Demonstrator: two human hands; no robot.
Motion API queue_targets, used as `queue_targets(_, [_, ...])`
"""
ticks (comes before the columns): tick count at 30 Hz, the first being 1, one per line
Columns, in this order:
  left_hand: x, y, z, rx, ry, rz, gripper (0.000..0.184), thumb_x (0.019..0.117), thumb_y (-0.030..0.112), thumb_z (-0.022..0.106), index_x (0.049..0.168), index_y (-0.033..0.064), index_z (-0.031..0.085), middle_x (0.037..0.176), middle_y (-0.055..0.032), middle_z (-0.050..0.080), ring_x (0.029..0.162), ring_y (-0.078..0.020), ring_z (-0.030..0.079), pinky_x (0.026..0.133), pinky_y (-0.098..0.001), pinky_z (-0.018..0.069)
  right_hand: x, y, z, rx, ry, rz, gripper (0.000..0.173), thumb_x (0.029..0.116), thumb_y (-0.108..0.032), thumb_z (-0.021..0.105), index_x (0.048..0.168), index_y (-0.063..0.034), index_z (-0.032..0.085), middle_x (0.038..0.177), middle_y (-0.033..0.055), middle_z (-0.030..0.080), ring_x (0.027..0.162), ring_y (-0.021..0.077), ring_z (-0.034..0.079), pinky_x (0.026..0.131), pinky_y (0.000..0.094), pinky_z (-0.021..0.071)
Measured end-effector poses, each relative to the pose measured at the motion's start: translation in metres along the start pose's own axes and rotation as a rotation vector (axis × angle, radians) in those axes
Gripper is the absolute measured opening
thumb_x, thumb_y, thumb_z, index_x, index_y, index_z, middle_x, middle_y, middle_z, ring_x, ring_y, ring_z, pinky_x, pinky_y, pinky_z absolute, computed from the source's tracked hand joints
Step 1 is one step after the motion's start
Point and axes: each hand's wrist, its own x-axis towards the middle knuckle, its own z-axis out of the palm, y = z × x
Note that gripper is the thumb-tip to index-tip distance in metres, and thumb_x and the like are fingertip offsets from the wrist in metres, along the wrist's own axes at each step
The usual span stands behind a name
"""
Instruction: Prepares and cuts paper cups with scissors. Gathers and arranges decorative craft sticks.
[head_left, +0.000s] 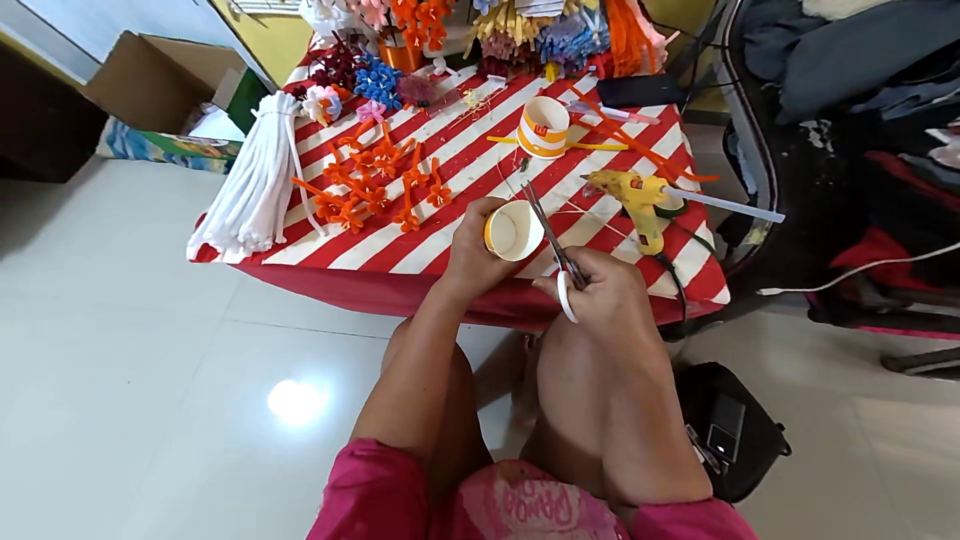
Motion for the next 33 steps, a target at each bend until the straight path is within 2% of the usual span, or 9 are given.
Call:
queue_targets(4, [0.001,0.004,-0.007,-0.076,-0.056,-0.077,0.066,0.0689,0.002,0.087,0.123,0.0008,0.049,0.114,-0.0086,0.065,0.106,-0.0090,0.066,0.095,-0.0271,0.0565,0.000,0.002,-0.006,-0.012,-0.045,0.002,0.034,0.0857,-0.041,0.077,0.095,-0.0086,0.075,0.069,0.0008,0.060,0.060,0.0109,0.051,0.058,0.0338,0.0444])
queue_targets(8, [0.005,0.006,-0.019,-0.114,-0.180,-0.170,0.063,0.0686,0.007,0.087,0.121,0.0046,0.051,0.110,-0.0034,0.065,0.101,-0.0045,0.065,0.088,-0.0232,0.0572,0.000,0.007,-0.010,0.004,-0.092,-0.001,0.037,0.0862,-0.047,0.074,0.094,-0.0106,0.074,0.069,-0.0017,0.057,0.060,0.0093,0.049,0.056,0.0323,0.0437])
queue_targets(11, [0.006,0.004,-0.022,-0.107,-0.235,-0.145,0.061,0.0703,0.010,0.087,0.120,0.0023,0.052,0.109,-0.0045,0.066,0.102,-0.0044,0.065,0.091,-0.0231,0.0561,0.000,0.006,-0.009,0.009,-0.088,-0.002,0.036,0.0860,-0.047,0.074,0.091,-0.0107,0.073,0.069,-0.0021,0.057,0.060,0.0087,0.049,0.057,0.0320,0.0435])
queue_targets(14, [0.006,0.005,-0.024,-0.115,-0.238,-0.184,0.063,0.0698,0.011,0.087,0.121,0.0034,0.051,0.108,-0.0032,0.066,0.100,-0.0031,0.065,0.088,-0.0218,0.0565,0.000,0.004,-0.008,0.006,-0.088,-0.004,0.034,0.0869,-0.043,0.075,0.094,-0.0099,0.075,0.070,-0.0005,0.060,0.061,0.0102,0.051,0.058,0.0332,0.0445])
queue_targets(16, [0.006,0.004,-0.022,-0.134,-0.219,-0.204,0.067,0.0685,0.010,0.088,0.124,0.0052,0.050,0.112,-0.0032,0.065,0.101,-0.0044,0.066,0.087,-0.0230,0.0575,0.001,0.004,-0.006,0.007,-0.066,-0.011,0.033,0.0868,-0.041,0.076,0.093,-0.0093,0.074,0.069,-0.0002,0.060,0.060,0.0102,0.051,0.058,0.0335,0.0444])
queue_targets(20, [0.004,0.002,-0.017,-0.213,-0.122,-0.223,0.075,0.0700,-0.001,0.085,0.133,0.0069,0.044,0.127,-0.0076,0.062,0.111,-0.0131,0.066,0.093,-0.0319,0.0590,0.001,0.003,-0.005,0.001,-0.042,0.007,0.032,0.0865,-0.040,0.077,0.093,-0.0086,0.075,0.067,-0.0003,0.059,0.058,0.0093,0.049,0.057,0.0319,0.0434])
queue_targets(24, [0.004,0.003,-0.010,-0.140,-0.041,-0.182,0.070,0.0707,-0.002,0.084,0.128,0.0045,0.046,0.117,-0.0074,0.065,0.106,-0.0108,0.068,0.092,-0.0304,0.0595,0.001,0.001,-0.001,-0.020,-0.036,0.037,0.031,0.0873,-0.039,0.077,0.090,-0.0088,0.073,0.065,-0.0001,0.057,0.058,0.0111,0.050,0.056,0.0342,0.0432])
queue_targets(29, [0.005,0.003,-0.014,-0.121,-0.157,-0.152,0.064,0.0706,0.001,0.084,0.124,0.0034,0.049,0.113,-0.0069,0.066,0.103,-0.0085,0.067,0.091,-0.0274,0.0583,0.002,0.003,-0.001,0.014,-0.017,0.050,0.034,0.0845,-0.044,0.077,0.087,-0.0109,0.071,0.065,-0.0035,0.055,0.057,0.0067,0.048,0.055,0.0294,0.0422])
queue_targets(33, [0.004,0.002,-0.016,-0.139,-0.177,-0.177,0.064,0.0708,0.002,0.084,0.124,0.0056,0.049,0.112,-0.0053,0.066,0.099,-0.0074,0.068,0.084,-0.0259,0.0596,0.002,0.005,-0.002,0.050,-0.031,0.042,0.031,0.0854,-0.042,0.077,0.088,-0.0111,0.072,0.064,-0.0048,0.055,0.056,0.0042,0.047,0.055,0.0264,0.0407])
